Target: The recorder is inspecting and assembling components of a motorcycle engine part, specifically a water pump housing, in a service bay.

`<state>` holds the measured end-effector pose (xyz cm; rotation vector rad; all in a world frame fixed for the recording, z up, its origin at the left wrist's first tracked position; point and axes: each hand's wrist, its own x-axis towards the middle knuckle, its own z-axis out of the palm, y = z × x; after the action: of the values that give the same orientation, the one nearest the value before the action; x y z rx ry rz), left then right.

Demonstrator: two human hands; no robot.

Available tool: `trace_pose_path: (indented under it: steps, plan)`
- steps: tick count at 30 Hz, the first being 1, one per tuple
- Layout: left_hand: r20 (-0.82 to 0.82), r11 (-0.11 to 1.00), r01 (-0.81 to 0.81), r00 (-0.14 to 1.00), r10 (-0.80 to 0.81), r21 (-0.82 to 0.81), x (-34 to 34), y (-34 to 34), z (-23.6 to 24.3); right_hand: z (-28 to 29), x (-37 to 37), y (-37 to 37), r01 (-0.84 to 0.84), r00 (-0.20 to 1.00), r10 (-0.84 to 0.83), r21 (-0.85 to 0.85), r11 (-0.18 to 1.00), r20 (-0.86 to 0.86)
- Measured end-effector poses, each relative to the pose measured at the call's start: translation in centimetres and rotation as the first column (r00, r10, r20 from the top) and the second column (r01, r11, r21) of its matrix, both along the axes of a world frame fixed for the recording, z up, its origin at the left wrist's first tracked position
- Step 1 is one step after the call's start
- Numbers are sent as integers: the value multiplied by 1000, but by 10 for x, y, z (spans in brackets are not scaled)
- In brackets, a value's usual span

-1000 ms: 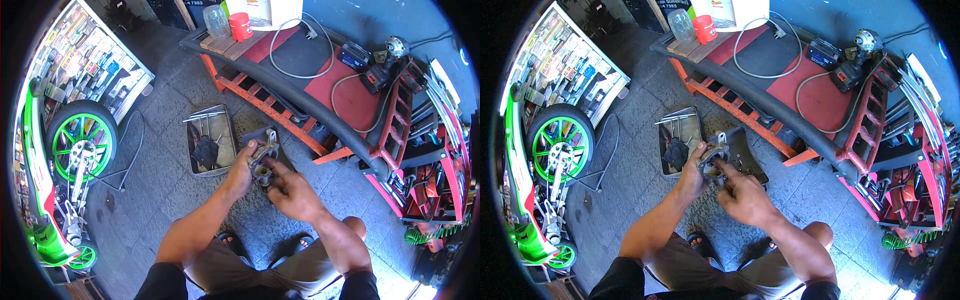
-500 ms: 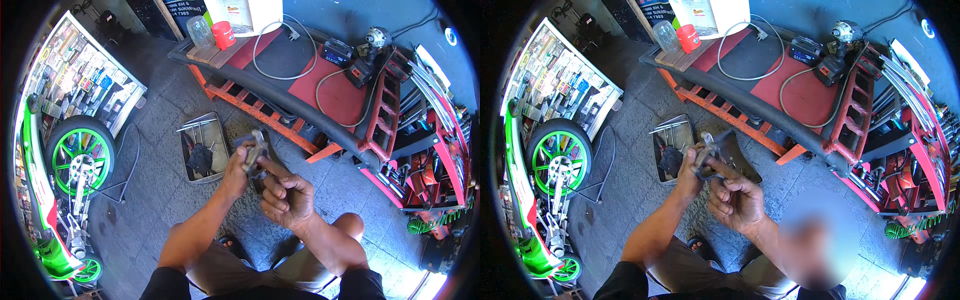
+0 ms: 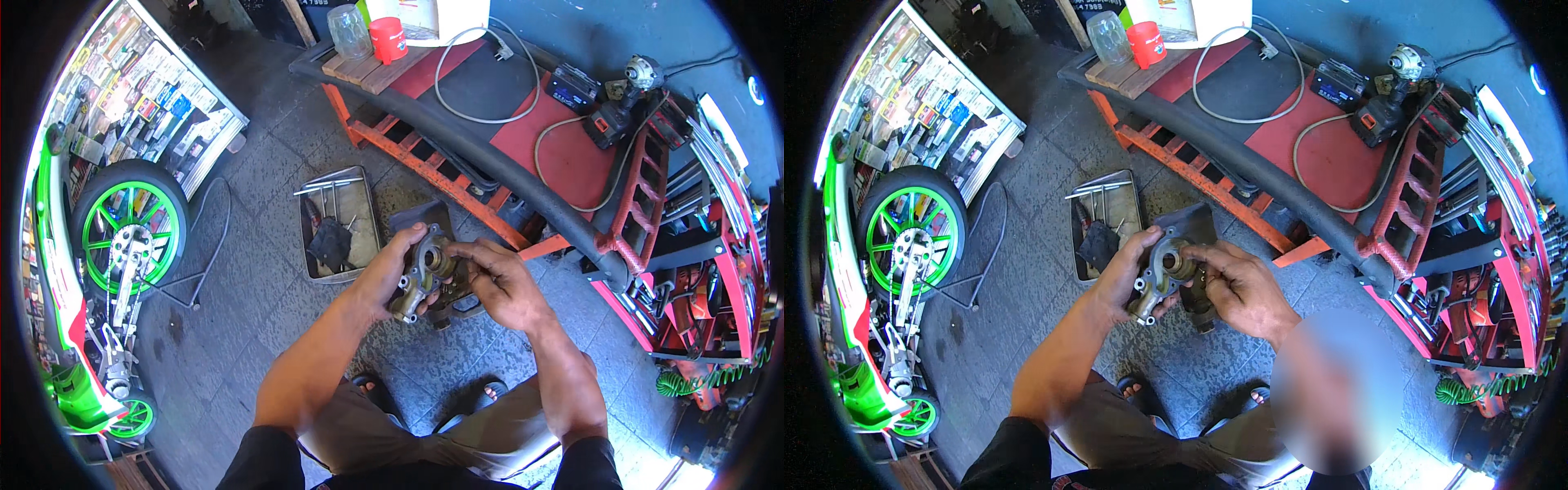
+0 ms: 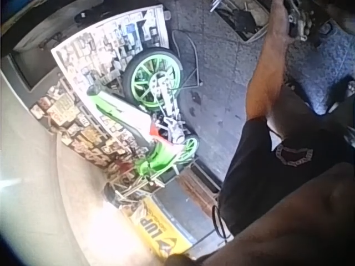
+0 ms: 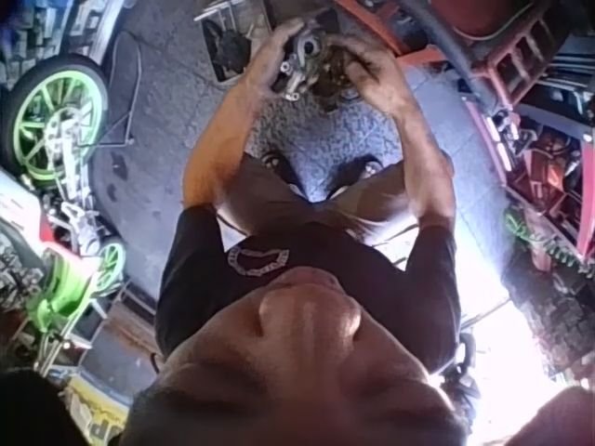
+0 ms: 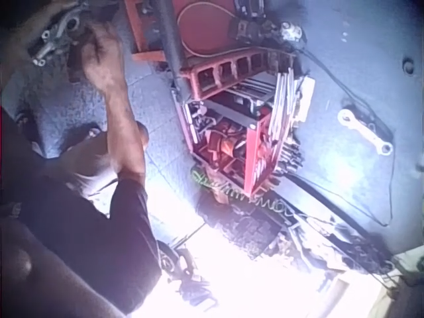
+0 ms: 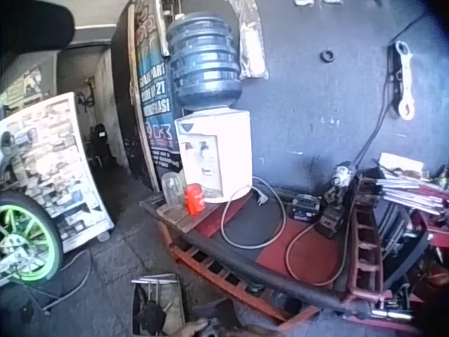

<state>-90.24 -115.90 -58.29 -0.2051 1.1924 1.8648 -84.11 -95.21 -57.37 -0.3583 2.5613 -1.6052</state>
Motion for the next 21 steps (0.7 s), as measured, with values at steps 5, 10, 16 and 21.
trace_pose_path:
  steps: [5, 10, 16, 21]
  plan:
    - [58, 993, 97, 994, -93, -61, -2, -5, 2, 1, -3, -6, -54, 992, 76, 220, 974, -96]
    - [62, 977, 117, 992, -108, -176, -2, -7, 7, 4, -5, -10, -109, 944, 229, 434, 894, -236]
    - [-101, 957, 104, 986, -136, -272, -3, -11, 15, 6, 14, -25, 30, 950, 165, 606, 795, -264]
    - [-364, 974, 73, 920, -148, -213, 1, -7, 15, 1, 20, -30, -4, 899, 157, -351, 936, 409]
